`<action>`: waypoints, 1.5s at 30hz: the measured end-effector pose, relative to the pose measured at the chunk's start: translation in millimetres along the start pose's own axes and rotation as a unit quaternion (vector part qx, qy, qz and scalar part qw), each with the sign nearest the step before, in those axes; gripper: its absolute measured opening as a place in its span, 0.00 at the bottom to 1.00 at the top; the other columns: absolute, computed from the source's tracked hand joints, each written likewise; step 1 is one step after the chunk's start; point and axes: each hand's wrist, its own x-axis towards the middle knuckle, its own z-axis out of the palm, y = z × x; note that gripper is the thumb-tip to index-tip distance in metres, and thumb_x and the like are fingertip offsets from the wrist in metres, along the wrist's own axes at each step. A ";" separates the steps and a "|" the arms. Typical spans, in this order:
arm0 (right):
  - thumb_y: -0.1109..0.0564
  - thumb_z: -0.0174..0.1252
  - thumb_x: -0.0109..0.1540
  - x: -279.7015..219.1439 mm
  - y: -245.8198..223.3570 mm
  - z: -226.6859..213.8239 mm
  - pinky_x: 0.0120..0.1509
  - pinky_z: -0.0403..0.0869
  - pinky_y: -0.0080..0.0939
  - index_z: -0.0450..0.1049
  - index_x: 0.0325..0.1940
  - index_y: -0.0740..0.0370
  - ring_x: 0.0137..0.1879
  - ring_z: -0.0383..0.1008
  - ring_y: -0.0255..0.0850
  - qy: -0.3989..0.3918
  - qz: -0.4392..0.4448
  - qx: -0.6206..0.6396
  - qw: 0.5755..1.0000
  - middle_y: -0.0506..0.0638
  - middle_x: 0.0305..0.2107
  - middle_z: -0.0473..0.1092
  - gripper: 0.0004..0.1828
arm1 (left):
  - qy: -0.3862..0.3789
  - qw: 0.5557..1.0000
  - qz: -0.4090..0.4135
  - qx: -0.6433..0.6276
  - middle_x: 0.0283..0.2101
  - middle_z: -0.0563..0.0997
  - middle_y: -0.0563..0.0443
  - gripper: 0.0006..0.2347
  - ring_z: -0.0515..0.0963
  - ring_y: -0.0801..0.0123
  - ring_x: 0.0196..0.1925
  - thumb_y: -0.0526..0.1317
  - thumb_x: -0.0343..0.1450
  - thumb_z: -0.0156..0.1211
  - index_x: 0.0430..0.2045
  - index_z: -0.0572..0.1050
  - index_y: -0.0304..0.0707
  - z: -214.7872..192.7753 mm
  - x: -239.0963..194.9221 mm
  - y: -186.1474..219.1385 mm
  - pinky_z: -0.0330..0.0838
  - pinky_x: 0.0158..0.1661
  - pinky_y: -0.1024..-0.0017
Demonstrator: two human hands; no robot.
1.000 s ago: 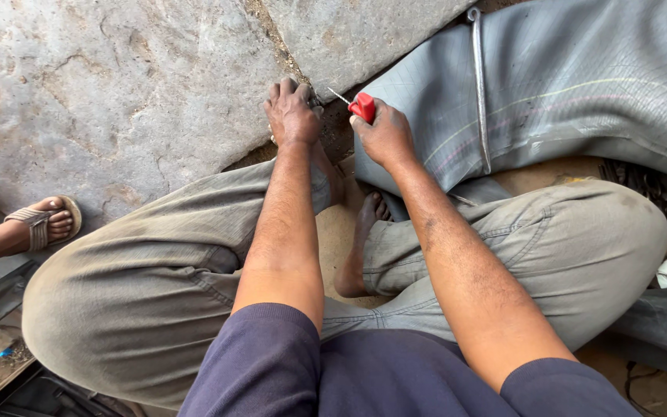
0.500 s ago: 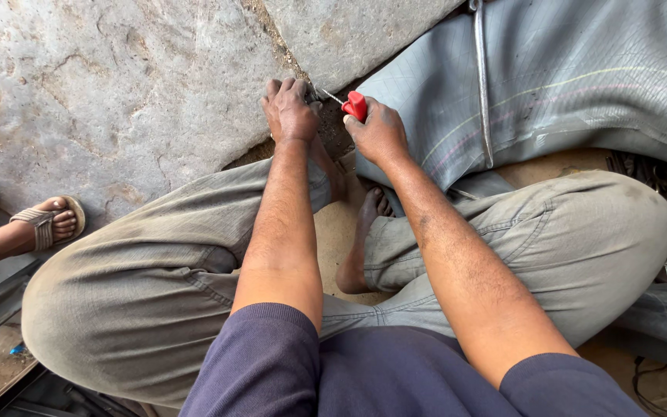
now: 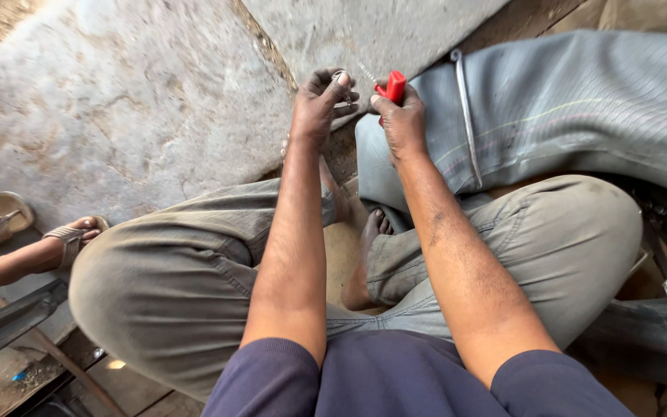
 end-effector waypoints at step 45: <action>0.64 0.63 0.64 -127.0 -198.7 -29.0 0.69 0.70 0.40 0.74 0.60 0.69 0.61 0.71 0.39 -0.319 -0.095 0.009 0.943 0.51 0.52 0.72 0.19 | -0.241 0.967 -0.074 -0.041 0.34 0.81 0.51 0.14 0.78 0.77 0.27 0.46 0.80 0.54 0.49 0.77 0.32 97.8 -204.2 164.8 0.71 0.27 0.78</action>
